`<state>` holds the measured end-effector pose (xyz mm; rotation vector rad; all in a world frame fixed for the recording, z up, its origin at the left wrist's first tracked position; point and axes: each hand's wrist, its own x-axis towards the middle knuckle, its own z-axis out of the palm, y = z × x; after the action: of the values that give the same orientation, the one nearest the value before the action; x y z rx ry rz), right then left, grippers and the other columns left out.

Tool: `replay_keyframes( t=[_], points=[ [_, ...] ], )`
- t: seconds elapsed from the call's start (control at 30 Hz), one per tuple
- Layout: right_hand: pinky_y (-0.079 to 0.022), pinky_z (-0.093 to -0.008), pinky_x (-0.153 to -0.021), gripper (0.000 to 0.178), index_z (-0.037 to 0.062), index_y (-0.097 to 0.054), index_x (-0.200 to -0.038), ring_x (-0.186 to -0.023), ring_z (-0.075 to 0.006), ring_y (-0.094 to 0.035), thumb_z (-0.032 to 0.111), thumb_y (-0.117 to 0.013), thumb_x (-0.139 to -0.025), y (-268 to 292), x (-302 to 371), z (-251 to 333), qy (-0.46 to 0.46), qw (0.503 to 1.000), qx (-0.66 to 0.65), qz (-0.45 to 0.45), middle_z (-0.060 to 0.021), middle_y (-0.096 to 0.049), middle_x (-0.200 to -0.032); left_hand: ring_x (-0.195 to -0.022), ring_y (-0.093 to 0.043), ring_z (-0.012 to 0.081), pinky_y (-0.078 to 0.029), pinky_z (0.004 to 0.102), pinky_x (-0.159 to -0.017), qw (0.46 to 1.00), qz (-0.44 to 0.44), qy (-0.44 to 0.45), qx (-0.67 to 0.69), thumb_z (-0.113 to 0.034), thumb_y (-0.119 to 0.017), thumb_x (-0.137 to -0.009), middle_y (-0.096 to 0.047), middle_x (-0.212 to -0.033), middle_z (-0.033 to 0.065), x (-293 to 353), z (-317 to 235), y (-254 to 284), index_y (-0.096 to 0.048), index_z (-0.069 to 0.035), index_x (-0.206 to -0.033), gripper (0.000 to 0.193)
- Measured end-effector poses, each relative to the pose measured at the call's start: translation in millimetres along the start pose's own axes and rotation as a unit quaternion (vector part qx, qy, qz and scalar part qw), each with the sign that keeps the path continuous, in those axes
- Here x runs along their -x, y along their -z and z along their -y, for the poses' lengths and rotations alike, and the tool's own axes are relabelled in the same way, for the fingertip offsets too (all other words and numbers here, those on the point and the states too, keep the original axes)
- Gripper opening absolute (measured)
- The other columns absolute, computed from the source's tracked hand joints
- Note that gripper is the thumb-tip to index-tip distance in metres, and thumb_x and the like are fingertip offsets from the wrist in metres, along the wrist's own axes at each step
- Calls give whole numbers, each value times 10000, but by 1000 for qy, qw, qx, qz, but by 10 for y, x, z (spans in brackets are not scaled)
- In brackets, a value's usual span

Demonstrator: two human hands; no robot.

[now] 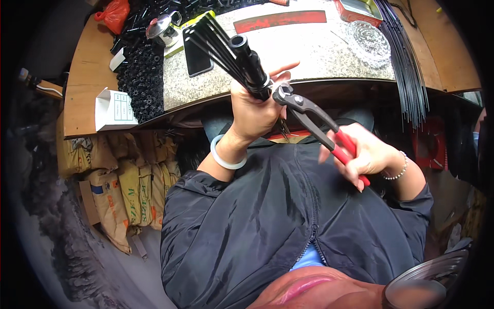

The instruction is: Assembling bundles of wires and crimping connectors onto them using a specialized tool.

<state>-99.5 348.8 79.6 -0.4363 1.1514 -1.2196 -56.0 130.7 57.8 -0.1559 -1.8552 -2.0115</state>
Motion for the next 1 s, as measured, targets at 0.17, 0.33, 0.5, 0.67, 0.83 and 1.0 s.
replay_keyframes(
  t=[0.17,0.33,0.5,0.67,0.83,1.0],
  points=[
    [-441,-314,-738,651,-4,-328,-1294,-776,-219,-533,51,-664,-739,-15,-70,-58,279,761,505,-295,-114,-520,-902,-426,-439,28,-321,189,-372,999,-26,19,-12,25,-552,-843,-546,-607,3,32,28,9,-596,99,-1030,206],
    [-390,-320,-880,652,2,-252,-1376,-938,-232,-503,47,-564,-805,1,-15,-20,287,829,435,-203,-141,-514,-1098,-418,-448,24,-317,181,-369,998,-53,36,-3,27,-552,-841,-540,-579,5,44,40,10,-608,89,-1017,194],
    [-401,-281,-846,520,12,-307,-1359,-861,-191,-515,43,-476,-868,10,-7,39,224,876,392,-170,-115,-537,-1039,-399,-443,26,-321,172,-370,998,-50,24,-12,30,-551,-840,-535,-559,0,56,46,-16,-613,87,-1013,192],
    [-421,-262,-815,477,37,-330,-1356,-809,-150,-517,40,-444,-893,15,13,54,217,885,367,-185,-98,-552,-1029,-404,-453,34,-335,170,-369,998,-54,8,-33,38,-556,-828,-557,-590,30,43,51,-41,-612,96,-1001,190],
    [-446,-307,-778,452,71,-351,-1342,-789,-228,-563,103,-460,-905,-51,88,184,178,891,373,-190,-172,-586,-1021,-411,-462,47,-354,173,-368,998,-55,-26,-33,69,-535,-815,-577,-638,75,47,119,-20,-596,121,-1000,202],
    [-449,-332,-698,382,38,-401,-1271,-728,-299,-573,120,-467,-903,-111,120,270,163,883,392,-200,-197,-580,-903,-415,-468,52,-358,174,-364,997,-45,-60,-35,140,-462,-755,-567,-632,73,23,162,-15,-577,142,-1013,282]
  ],
)
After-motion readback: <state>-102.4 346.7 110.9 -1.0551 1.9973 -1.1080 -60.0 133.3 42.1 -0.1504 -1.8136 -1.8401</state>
